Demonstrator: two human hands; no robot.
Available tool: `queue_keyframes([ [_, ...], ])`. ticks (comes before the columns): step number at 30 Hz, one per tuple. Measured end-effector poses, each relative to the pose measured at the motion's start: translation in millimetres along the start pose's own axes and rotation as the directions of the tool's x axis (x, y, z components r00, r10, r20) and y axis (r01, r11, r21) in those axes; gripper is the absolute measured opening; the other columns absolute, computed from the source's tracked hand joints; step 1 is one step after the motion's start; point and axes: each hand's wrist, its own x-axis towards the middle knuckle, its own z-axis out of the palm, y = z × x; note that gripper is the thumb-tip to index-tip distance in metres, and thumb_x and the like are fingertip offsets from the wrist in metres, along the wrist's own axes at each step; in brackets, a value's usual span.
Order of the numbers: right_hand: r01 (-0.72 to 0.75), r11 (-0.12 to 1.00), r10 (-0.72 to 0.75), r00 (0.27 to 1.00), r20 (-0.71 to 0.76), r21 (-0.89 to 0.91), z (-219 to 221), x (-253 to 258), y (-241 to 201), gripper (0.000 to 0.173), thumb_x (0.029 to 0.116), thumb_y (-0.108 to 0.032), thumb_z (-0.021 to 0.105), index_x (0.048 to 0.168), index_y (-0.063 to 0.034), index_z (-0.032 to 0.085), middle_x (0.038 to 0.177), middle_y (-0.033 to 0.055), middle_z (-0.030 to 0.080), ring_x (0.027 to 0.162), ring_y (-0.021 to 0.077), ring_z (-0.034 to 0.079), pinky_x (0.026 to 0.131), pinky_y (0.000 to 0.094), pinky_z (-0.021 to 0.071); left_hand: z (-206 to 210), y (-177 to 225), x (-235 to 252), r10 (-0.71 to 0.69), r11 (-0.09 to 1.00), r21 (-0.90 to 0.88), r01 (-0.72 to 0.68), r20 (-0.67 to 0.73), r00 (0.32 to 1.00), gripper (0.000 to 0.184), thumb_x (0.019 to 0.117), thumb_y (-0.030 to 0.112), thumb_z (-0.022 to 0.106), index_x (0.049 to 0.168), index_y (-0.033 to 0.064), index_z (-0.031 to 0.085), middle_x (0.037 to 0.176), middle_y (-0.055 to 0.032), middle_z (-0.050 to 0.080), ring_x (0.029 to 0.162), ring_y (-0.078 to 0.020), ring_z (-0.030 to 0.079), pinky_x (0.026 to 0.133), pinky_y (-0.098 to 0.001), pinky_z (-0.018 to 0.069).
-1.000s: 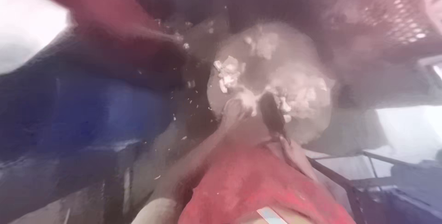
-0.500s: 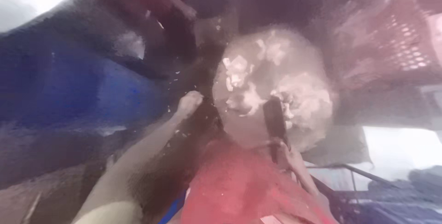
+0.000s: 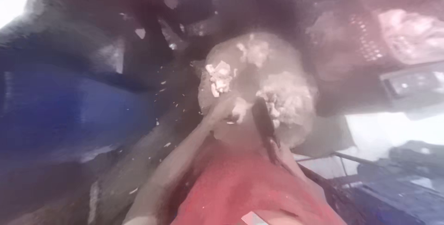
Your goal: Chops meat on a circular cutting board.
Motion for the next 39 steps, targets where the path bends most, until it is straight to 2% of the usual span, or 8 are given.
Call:
queue_keyframes([
  [6, 0.014, 0.996, -0.014, 1.000, -0.004, 0.084, 0, -2, -2, 0.054, 0.1057, -0.051, 0.048, 0.123, -0.0020, 0.063, 0.099, 0.0160, 0.071, 0.092, 0.0263, 0.070, 0.087, 0.0502, 0.0567, -31, 27, 53, -0.225, 0.917, 0.398, 0.014, 0.488, 0.843, 0.037, 0.0959, 0.025, 0.064, 0.129, 0.0074, 0.066, 0.125, -0.0219, 0.066, 0.122, -0.0441, 0.059, 0.105, -0.0680, 0.0410],
  [10, -0.006, 0.998, 0.007, 1.000, -0.024, 0.070, 11, -3, 2, 0.056, 0.1063, -0.050, 0.046, 0.131, -0.0029, 0.063, 0.111, 0.0199, 0.072, 0.105, 0.0317, 0.070, 0.097, 0.0554, 0.0538, -41, -22, 29, -0.261, 0.965, 0.158, 0.207, 0.595, 0.760, 0.039, 0.1022, 0.034, 0.060, 0.131, 0.0081, 0.066, 0.120, -0.0215, 0.069, 0.112, -0.0373, 0.066, 0.098, -0.0631, 0.0489],
  [13, -0.033, 0.994, 0.036, 0.999, -0.023, 0.100, 18, 0, 4, 0.058, 0.1063, -0.050, 0.046, 0.125, 0.0023, 0.064, 0.109, 0.0234, 0.071, 0.104, 0.0353, 0.070, 0.096, 0.0562, 0.0529, -63, -13, 7, -0.310, 0.914, -0.092, 0.394, 0.466, 0.828, 0.035, 0.1048, 0.029, 0.056, 0.125, 0.0020, 0.065, 0.113, -0.0169, 0.069, 0.101, -0.0242, 0.067, 0.094, -0.0482, 0.0530],
  [18, -0.013, 0.995, 0.016, 1.000, -0.023, 0.099, 18, -2, 4, 0.059, 0.1069, -0.050, 0.044, 0.130, 0.0009, 0.062, 0.114, 0.0218, 0.070, 0.108, 0.0333, 0.069, 0.098, 0.0537, 0.0528, -66, 25, -15, -0.293, 0.947, 0.158, 0.280, 0.071, 0.953, 0.043, 0.1031, 0.027, 0.056, 0.141, 0.0068, 0.059, 0.124, -0.0189, 0.069, 0.114, -0.0330, 0.068, 0.101, -0.0557, 0.0509],
  [23, 0.061, 0.998, -0.061, 0.998, -0.022, -0.014, 14, -2, 7, 0.063, 0.1066, -0.055, 0.039, 0.129, -0.0001, 0.062, 0.112, 0.0214, 0.071, 0.105, 0.0341, 0.070, 0.096, 0.0564, 0.0540, -2, -16, 6, -0.272, 0.950, -0.101, 0.295, 0.191, 0.943, 0.044, 0.0999, 0.015, 0.061, 0.141, -0.0012, 0.054, 0.131, -0.0217, 0.064, 0.121, -0.0294, 0.063, 0.107, -0.0472, 0.0493],
  [27, 0.056, 0.998, -0.057, 0.997, -0.043, -0.009, 10, -1, 5, 0.061, 0.1056, -0.056, 0.041, 0.123, -0.0019, 0.065, 0.103, 0.0185, 0.071, 0.098, 0.0322, 0.071, 0.090, 0.0566, 0.0557, 11, 5, -2, -0.264, 0.905, -0.268, 0.331, 0.257, 0.930, 0.035, 0.1041, 0.026, 0.058, 0.129, 0.0014, 0.062, 0.107, -0.0140, 0.070, 0.086, -0.0181, 0.070, 0.079, -0.0389, 0.0612],
  [32, 0.023, 1.000, -0.024, 0.998, -0.059, -0.021, 16, -5, 6, 0.062, 0.1057, -0.057, 0.039, 0.125, -0.0041, 0.065, 0.106, 0.0184, 0.072, 0.100, 0.0330, 0.071, 0.091, 0.0582, 0.0552, -19, 25, -18, -0.362, 0.644, -0.526, 0.555, 0.429, 0.827, 0.041, 0.0962, 0.037, 0.070, 0.122, 0.0060, 0.065, 0.094, -0.0034, 0.069, 0.079, -0.0101, 0.065, 0.074, -0.0312, 0.0573],
  [39, -0.029, 0.999, 0.030, 0.998, -0.047, 0.034, 17, -4, 2, 0.061, 0.1051, -0.058, 0.041, 0.121, -0.0047, 0.066, 0.098, 0.0168, 0.071, 0.093, 0.0308, 0.070, 0.087, 0.0557, 0.0557, 4, -15, -37, -0.453, 0.886, 0.066, 0.460, 0.342, 0.823, 0.048, 0.1026, 0.049, 0.056, 0.128, 0.0093, 0.067, 0.114, -0.0151, 0.071, 0.105, -0.0296, 0.069, 0.097, -0.0562, 0.0533],
])
